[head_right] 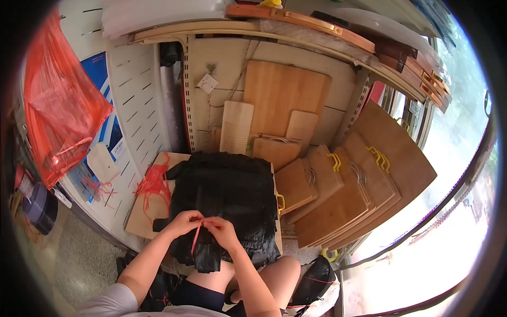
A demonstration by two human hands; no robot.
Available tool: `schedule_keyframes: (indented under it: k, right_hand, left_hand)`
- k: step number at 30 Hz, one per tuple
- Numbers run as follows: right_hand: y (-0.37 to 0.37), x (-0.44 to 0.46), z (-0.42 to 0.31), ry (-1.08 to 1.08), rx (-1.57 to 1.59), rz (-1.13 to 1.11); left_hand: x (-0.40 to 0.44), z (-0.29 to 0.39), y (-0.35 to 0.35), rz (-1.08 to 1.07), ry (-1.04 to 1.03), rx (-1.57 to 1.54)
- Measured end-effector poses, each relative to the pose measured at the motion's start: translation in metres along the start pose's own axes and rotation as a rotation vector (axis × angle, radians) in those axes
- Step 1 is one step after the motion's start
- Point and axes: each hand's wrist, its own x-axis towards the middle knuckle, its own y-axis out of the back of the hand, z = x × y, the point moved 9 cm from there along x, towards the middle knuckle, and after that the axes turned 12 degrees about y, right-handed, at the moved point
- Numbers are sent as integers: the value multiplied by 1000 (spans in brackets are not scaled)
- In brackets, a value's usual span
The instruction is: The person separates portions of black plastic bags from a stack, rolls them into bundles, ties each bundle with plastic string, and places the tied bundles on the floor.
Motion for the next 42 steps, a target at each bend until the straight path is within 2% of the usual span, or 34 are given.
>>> schedule_keyframes:
  k: [5,8,11,14,18,21,24,27,30,33,36,39,42]
  right_hand:
    - [0,2,6,-84,19,-99]
    - [2,5,0,32,-154,-29]
    - [3,7,-26,117,-527,41]
    - [-10,3,-52,507,-946,102]
    - [-14,0,-56,523,-981,155]
    - [-14,-2,-65,536,-986,173]
    - [-12,-3,-71,543,-978,163]
    - [-10,-6,-73,563,-926,156]
    - [-5,-13,-69,528,-926,150]
    - [1,-28,-64,460,-977,119]
    - [1,-35,-60,387,-970,155]
    - [5,-42,-60,328,-970,243]
    - [9,-53,-46,68,-604,352]
  left_hand:
    - [0,2,-1,-17,18,12]
    - [1,-3,-1,-20,29,-15]
    - [-4,5,-2,-14,5,-3]
    - [-2,4,-3,-17,-59,25]
    - [0,5,2,35,-37,-182]
    - [-5,19,-3,14,-127,-41]
    - [-5,17,-4,-51,-68,-28]
    - [-4,13,-1,29,-94,-32]
    - [-19,33,13,240,-199,167]
    - [-36,37,21,570,-401,613]
    - [-41,23,26,627,-216,464]
    - [-57,7,34,602,126,253]
    - [-71,-13,0,264,343,250]
